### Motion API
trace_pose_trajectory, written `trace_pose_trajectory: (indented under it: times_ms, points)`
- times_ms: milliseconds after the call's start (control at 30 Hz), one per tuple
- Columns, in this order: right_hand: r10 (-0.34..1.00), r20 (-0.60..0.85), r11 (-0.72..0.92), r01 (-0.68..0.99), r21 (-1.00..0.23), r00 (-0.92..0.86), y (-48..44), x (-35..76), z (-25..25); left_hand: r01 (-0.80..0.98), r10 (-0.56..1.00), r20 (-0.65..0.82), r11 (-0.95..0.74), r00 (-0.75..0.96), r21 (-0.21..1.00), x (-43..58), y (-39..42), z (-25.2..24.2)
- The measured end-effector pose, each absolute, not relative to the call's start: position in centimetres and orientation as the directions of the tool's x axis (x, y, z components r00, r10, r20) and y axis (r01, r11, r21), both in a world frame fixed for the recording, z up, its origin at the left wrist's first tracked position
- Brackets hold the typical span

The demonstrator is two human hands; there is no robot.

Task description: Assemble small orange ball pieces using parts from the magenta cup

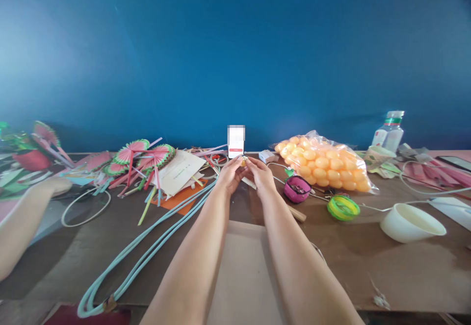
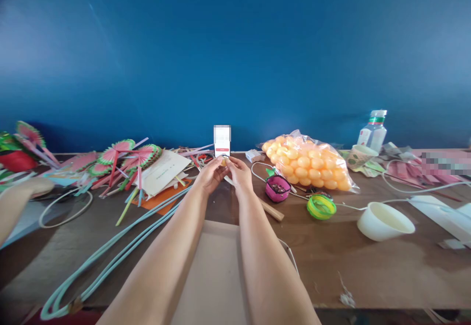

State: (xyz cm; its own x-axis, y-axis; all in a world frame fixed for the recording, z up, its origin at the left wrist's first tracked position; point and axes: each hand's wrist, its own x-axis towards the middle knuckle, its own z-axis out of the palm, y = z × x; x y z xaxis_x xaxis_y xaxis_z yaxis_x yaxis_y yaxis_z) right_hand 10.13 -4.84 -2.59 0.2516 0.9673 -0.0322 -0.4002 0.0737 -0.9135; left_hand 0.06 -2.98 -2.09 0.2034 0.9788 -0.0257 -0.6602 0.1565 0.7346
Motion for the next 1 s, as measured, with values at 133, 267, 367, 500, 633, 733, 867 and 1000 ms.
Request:
trace_pose_trajectory:
  times_ms: [133,267,367,500,633,733,867,1000]
  points:
    - [0.965,-0.021,0.089,-0.402,-0.911,0.261,-4.87,10.17,-2.5,-0.66,0.976,-0.012,0.157,0.22,0.735,0.07,-3.07,-2.06]
    - [0.971,-0.027,0.073,-0.405,-0.911,0.238,-4.99,10.34,-2.36,-0.671,0.975,-0.013,0.161,0.22,0.723,0.09,-3.08,-2.1]
    - [0.981,-0.025,0.06,-0.428,-0.902,0.191,-5.15,10.47,-2.18,-0.676,0.976,0.02,0.134,0.216,0.724,0.09,-3.02,-2.23]
    - [0.987,0.013,0.086,-0.459,-0.884,0.16,-5.11,10.49,-2.15,-0.665,0.972,0.048,0.121,0.229,0.737,0.11,-3.05,-2.28]
    - [0.982,0.063,0.135,-0.426,-0.894,0.18,-4.82,10.42,-2.4,-0.658,0.969,0.063,0.114,0.239,0.744,0.13,-3.3,-2.11]
    - [0.977,0.087,0.159,-0.402,-0.902,0.192,-4.81,10.36,-2.47,-0.662,0.968,0.063,0.118,0.243,0.74,0.11,-3.34,-2.1]
    - [0.981,0.073,0.137,-0.386,-0.912,0.177,-5.08,10.36,-2.34,-0.662,0.965,0.08,0.109,0.248,0.742,0.11,-3.06,-2.33]
    - [0.98,0.078,0.143,-0.384,-0.912,0.181,-5.04,10.44,-2.43,-0.674,0.969,0.072,0.111,0.237,0.73,0.15,-2.79,-2.6]
